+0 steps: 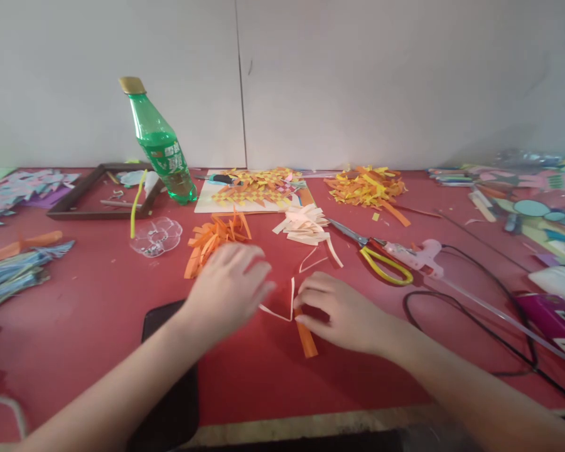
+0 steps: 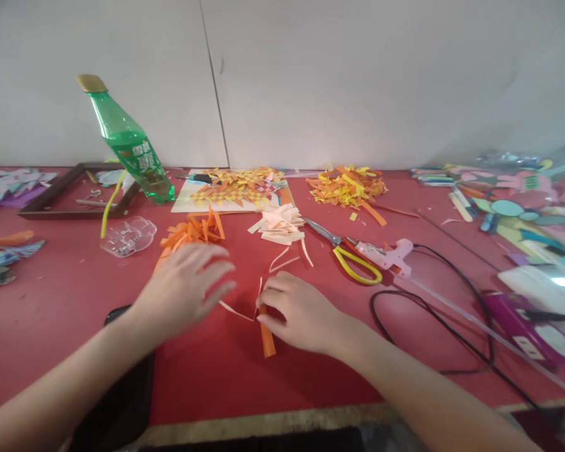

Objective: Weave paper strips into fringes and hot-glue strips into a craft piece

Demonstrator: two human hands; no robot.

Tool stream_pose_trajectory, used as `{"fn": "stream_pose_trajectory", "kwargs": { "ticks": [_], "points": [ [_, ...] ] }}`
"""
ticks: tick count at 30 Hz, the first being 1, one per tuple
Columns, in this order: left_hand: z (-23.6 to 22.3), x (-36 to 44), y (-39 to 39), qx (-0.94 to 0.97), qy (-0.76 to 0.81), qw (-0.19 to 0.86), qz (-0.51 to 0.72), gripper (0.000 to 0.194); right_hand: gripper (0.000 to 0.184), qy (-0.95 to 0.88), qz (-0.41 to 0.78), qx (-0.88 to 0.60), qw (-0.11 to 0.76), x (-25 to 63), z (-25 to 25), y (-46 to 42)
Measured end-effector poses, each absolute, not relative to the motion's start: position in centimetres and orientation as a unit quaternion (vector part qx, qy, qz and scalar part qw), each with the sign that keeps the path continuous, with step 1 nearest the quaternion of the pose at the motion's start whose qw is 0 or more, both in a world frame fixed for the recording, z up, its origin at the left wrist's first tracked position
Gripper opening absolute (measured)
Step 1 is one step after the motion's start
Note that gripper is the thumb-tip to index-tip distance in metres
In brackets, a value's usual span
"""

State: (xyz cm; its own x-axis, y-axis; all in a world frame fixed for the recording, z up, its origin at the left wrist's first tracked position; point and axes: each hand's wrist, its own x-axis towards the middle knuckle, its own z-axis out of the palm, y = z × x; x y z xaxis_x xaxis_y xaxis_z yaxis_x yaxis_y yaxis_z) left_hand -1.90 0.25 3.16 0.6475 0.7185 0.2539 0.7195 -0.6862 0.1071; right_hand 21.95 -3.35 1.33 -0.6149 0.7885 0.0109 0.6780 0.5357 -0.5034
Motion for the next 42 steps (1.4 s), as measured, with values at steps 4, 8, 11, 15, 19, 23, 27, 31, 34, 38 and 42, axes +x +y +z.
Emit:
{"fn": "stream_pose_trajectory", "kwargs": {
  "ticks": [4,8,11,15,19,23,27,31,34,38,42],
  "points": [
    [1.8,0.2,-2.0,-0.931,-0.340,-0.108,-0.076,0.037,0.009,-0.862,0.243,-0.425,0.134,22.4,-0.2,-3.0],
    [0.2,0.5,-1.9,-0.925,-0.344,-0.144,-0.068,0.011,0.011,-0.864,0.240,-0.415,0.151,22.4,-0.9,-2.8],
    [-0.6,0.2,-1.5,-0.914,-0.350,-0.176,-0.107,0.009,0.018,-0.860,0.232,-0.425,0.160,22.3,-1.1,-2.9],
    [-1.3,0.0,-1.6,-0.893,-0.372,-0.203,-0.149,0.011,0.014,-0.862,0.238,-0.419,0.157,22.4,-1.3,-3.2],
    [-1.3,0.1,-1.6,-0.895,-0.360,-0.208,-0.163,0.006,0.009,-0.869,0.234,-0.394,0.189,22.4,-1.3,-3.4],
    [-0.8,-0.1,-1.5,-0.890,-0.365,-0.206,-0.177,0.015,0.009,-0.850,0.200,-0.398,0.283,22.8,-1.1,-2.9],
    [-0.3,-0.3,-1.2,-0.882,-0.375,-0.216,-0.185,0.019,0.007,-0.829,0.164,-0.419,0.333,22.3,0.0,-0.9],
    [-0.2,-0.4,-1.1,-0.879,-0.372,-0.230,-0.190,0.022,0.009,-0.832,0.116,-0.442,0.316,18.9,1.4,3.3],
    [-0.3,-0.6,-1.1,-0.877,-0.359,-0.245,-0.206,0.020,0.006,-0.844,0.098,-0.448,0.279,15.3,1.5,6.7],
    [-0.3,-0.9,-1.2,-0.877,-0.340,-0.260,-0.216,0.016,0.011,-0.862,0.088,-0.430,0.254,12.3,0.2,9.0],
    [-0.3,-0.9,-1.1,-0.870,-0.354,-0.245,-0.239,0.016,0.018,-0.847,0.085,-0.449,0.271,12.6,-0.2,9.0]
  ]
}}
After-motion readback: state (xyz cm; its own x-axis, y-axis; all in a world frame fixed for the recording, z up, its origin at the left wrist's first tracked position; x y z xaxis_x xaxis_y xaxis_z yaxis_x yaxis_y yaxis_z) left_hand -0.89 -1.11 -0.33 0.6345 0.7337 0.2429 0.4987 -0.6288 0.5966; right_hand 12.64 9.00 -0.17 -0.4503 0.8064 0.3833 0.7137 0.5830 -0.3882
